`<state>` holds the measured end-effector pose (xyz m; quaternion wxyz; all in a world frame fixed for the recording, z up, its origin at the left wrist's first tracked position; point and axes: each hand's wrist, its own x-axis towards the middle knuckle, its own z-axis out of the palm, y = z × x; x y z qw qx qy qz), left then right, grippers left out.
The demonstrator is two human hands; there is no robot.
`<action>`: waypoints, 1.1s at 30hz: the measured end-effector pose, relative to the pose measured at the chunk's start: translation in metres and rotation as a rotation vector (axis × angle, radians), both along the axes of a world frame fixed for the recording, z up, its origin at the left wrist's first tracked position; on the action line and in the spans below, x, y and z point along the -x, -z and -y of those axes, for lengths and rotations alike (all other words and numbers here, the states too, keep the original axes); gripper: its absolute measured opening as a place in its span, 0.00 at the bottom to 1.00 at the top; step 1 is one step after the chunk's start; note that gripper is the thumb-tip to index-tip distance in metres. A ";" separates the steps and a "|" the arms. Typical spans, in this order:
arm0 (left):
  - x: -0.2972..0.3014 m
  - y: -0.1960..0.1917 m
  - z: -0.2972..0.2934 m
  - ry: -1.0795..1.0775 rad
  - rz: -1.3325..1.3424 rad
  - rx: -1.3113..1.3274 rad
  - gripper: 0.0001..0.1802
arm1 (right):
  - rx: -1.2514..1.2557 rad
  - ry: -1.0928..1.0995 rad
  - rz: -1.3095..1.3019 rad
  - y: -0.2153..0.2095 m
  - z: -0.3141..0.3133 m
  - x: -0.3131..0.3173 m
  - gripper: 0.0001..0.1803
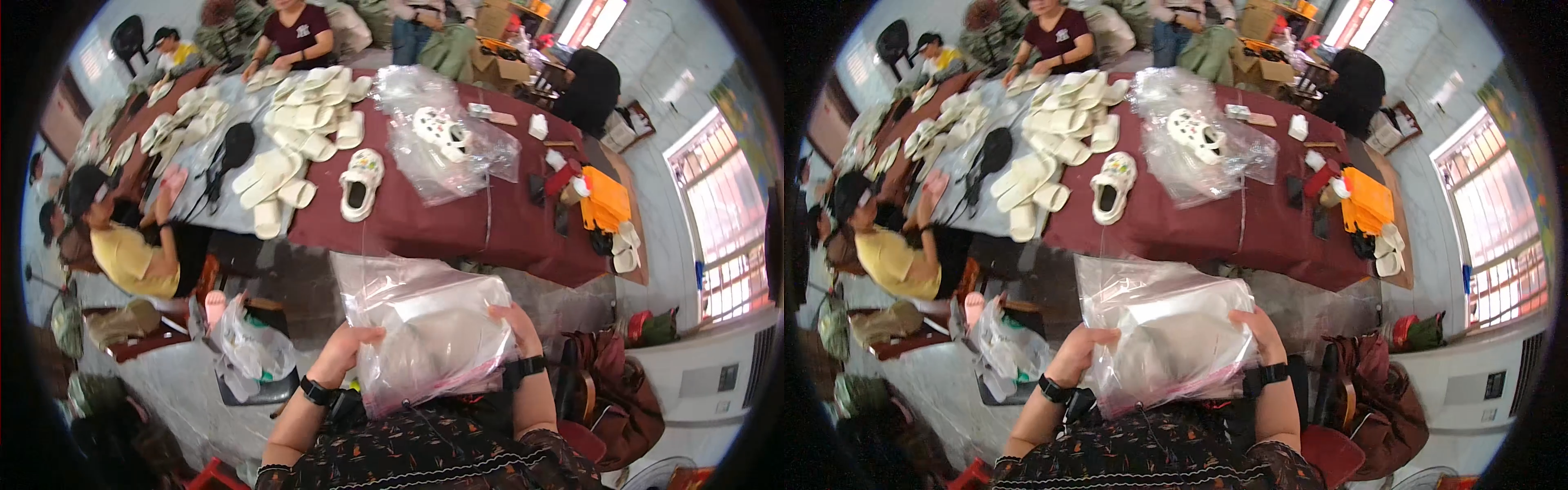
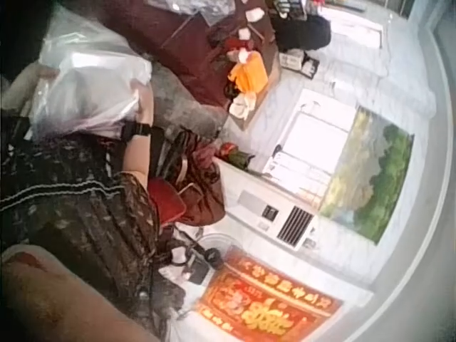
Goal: The recorder is picking up plastic bags and packing pairs of white slippers and shoes into them.
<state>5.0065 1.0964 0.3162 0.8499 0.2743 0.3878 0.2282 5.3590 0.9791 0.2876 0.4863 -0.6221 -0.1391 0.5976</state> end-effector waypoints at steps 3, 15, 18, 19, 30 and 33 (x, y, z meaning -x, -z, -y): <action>-0.060 0.010 -0.043 0.174 0.010 0.058 0.21 | -0.075 0.096 -0.024 -0.001 -0.003 -0.048 0.22; -0.383 -0.049 -0.243 0.464 -0.006 -0.007 0.19 | -0.300 0.497 0.127 -0.033 -0.114 -0.297 0.21; -0.415 0.036 -0.294 0.482 -0.073 -0.059 0.17 | -0.224 0.484 0.087 0.020 -0.144 -0.323 0.21; -0.429 0.056 -0.303 0.503 -0.081 -0.045 0.17 | -0.168 0.500 0.037 0.055 -0.147 -0.331 0.21; -0.446 0.276 -0.357 0.663 -0.469 0.007 0.23 | 0.028 0.542 0.132 0.273 -0.170 -0.314 0.18; -0.439 0.296 -0.355 0.605 -0.477 -0.137 0.23 | 0.016 0.574 0.094 0.266 -0.172 -0.307 0.21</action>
